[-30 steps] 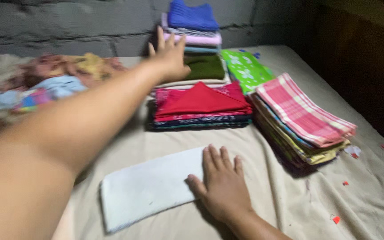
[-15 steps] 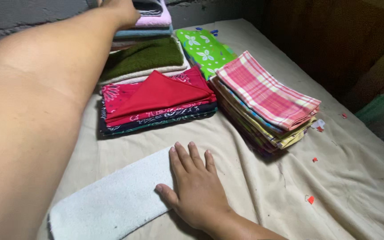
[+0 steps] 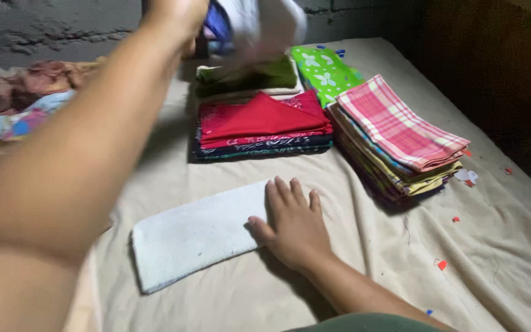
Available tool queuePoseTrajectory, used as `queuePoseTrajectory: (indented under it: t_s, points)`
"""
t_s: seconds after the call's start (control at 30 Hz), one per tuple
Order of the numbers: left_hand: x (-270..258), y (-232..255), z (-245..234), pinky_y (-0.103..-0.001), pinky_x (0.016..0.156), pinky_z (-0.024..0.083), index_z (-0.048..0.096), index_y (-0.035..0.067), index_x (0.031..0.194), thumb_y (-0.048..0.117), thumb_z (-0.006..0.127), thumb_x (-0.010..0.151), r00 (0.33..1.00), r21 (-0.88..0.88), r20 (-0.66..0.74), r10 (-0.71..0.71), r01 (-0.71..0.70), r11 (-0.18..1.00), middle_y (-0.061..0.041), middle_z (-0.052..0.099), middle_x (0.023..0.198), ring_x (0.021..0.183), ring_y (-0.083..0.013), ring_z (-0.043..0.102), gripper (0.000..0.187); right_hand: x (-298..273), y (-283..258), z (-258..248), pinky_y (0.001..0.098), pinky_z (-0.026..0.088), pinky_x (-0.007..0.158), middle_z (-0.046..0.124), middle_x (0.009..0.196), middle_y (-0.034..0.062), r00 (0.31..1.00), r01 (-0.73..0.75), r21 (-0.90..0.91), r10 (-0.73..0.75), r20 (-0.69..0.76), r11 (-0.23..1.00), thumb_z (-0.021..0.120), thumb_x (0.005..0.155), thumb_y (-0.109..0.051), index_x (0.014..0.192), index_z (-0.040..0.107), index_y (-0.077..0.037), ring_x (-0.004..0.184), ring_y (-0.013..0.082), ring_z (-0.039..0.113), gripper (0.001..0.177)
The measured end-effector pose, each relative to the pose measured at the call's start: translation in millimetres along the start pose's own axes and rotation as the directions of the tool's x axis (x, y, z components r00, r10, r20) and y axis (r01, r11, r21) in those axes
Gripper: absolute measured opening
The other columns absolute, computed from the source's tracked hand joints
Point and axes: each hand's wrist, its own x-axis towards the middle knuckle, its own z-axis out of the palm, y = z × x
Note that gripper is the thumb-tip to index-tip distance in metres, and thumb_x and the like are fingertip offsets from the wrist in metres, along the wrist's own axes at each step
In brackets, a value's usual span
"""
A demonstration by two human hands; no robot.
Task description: The person folds multiple towels and small cloths on a bed, smoothing each item and stacking them neatly. The person handles a pink striped cloth, a red cloth, a multicolored checkered cloth, a pink checkered cloth, a white towel, a blue towel, and a grey towel, placing each folded item into a growing stack.
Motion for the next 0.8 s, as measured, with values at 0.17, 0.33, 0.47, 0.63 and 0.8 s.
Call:
queuePoseTrajectory:
  t_s: [0.17, 0.33, 0.47, 0.63, 0.8]
  points:
    - [-115.0, 47.1, -10.5, -0.027, 0.071, 0.062, 0.074, 0.002, 0.095, 0.001, 0.083, 0.084, 0.903, -0.489, 0.088, -0.420, 0.406, 0.772, -0.006, 0.078, 0.087, 0.077, -0.0122, 0.074, 0.015, 14.6, 32.2, 8.2, 0.0519, 0.045, 0.107, 0.066, 0.130, 0.0230, 0.937, -0.284, 0.417, 0.342, -0.070, 0.863, 0.060, 0.096, -0.041, 0.141, 0.055, -0.006, 0.125, 0.0354, 0.061, 0.058]
    - [-183.3, 58.1, -27.0, -0.033, 0.068, 0.060, 0.074, -0.001, 0.106, 0.004, 0.086, 0.075, 0.745, -0.471, 0.175, -0.644, 0.638, 0.609, -0.011, 0.074, 0.099, 0.073, -0.0188, 0.069, 0.034, 30.4, 66.1, -6.1, 0.0348, 0.059, 0.071, 0.067, 0.097, 0.0095, 0.946, 0.028, 0.996, 0.325, 0.002, -0.087, 0.067, 0.093, -0.023, 0.119, 0.057, -0.008, 0.079, 0.0197, 0.069, 0.032]
    - [-213.9, 66.5, -0.3, -0.042, 0.088, 0.060, 0.051, 0.014, 0.138, 0.029, 0.095, 0.067, 0.554, 0.028, 0.245, -0.796, 0.816, 0.577, -0.015, 0.067, 0.120, 0.100, -0.0244, 0.071, 0.085, 43.6, 53.4, -14.4, 0.0363, 0.056, 0.056, 0.067, 0.090, 0.0101, 0.897, -0.039, 0.998, 0.443, 0.011, 0.055, 0.073, 0.088, -0.016, 0.113, 0.059, -0.004, 0.068, 0.0192, 0.067, 0.031]
    - [-251.1, 54.9, 29.3, -0.050, 0.106, 0.041, 0.051, 0.025, 0.146, 0.049, 0.095, 0.065, 0.718, 0.538, 0.188, -0.670, 0.495, 0.682, -0.022, 0.057, 0.132, 0.125, -0.0410, 0.051, 0.096, 48.8, 48.8, -28.2, 0.0378, 0.048, 0.047, 0.061, 0.087, 0.0099, 0.782, -0.175, 0.934, 0.620, -0.059, 0.311, 0.075, 0.085, -0.010, 0.122, 0.041, -0.018, 0.059, 0.0188, 0.058, 0.051]
    - [-264.1, 23.9, 19.4, -0.050, 0.106, 0.050, 0.075, 0.022, 0.123, 0.037, 0.081, 0.080, 0.709, 0.471, 0.146, -0.690, 0.564, 0.679, -0.011, 0.076, 0.120, 0.118, -0.0364, 0.066, 0.046, 27.3, 86.9, -83.9, 0.0234, 0.043, 0.056, 0.063, 0.079, -0.0016, 0.739, 0.383, 0.741, 0.298, -0.604, 0.552, 0.062, 0.099, -0.010, 0.110, 0.076, -0.005, 0.063, 0.0063, 0.053, 0.018]
